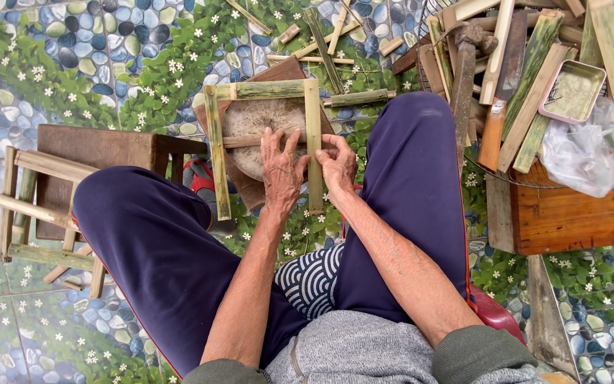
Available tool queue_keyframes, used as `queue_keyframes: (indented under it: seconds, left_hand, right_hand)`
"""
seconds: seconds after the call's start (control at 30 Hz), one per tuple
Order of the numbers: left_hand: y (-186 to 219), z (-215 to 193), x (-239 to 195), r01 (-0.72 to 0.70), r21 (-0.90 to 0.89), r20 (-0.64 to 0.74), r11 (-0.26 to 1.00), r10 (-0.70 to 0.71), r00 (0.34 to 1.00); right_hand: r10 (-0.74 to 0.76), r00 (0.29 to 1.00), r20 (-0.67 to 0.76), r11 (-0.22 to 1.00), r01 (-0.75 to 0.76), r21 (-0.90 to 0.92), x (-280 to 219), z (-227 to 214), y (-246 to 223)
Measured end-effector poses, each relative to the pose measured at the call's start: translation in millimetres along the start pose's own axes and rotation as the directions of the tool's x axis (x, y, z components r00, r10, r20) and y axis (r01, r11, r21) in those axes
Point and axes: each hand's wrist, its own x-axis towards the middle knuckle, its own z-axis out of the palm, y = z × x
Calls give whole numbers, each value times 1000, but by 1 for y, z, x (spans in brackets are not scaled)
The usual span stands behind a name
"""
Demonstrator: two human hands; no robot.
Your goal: The person assembles a small bamboo frame by hand, using a hammer to secure the joints. They repeatedly adjust the pieces and tap them into place on a wooden block.
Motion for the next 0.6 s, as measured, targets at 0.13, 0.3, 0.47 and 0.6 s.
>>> queue_keyframes:
  seconds: [0.13,0.3,0.47,0.6]
  left_hand:
    - [3,-5,-1,-1,-12,39,1000,2,999]
    - [5,-1,-1,-15,83,93,996,8,996]
    - [7,-3,11,-39,212,170,976,3,985]
    - [-24,14,29,-91,246,237,965,31,971]
  right_hand:
    - [37,999,-8,999,-37,4,0,1,-1]
    - [34,999,-6,999,-34,-7,0,4,-1]
    - [66,998,-14,998,-66,21,2,10,2]
    - [71,997,-17,997,-70,30,7,11,3]
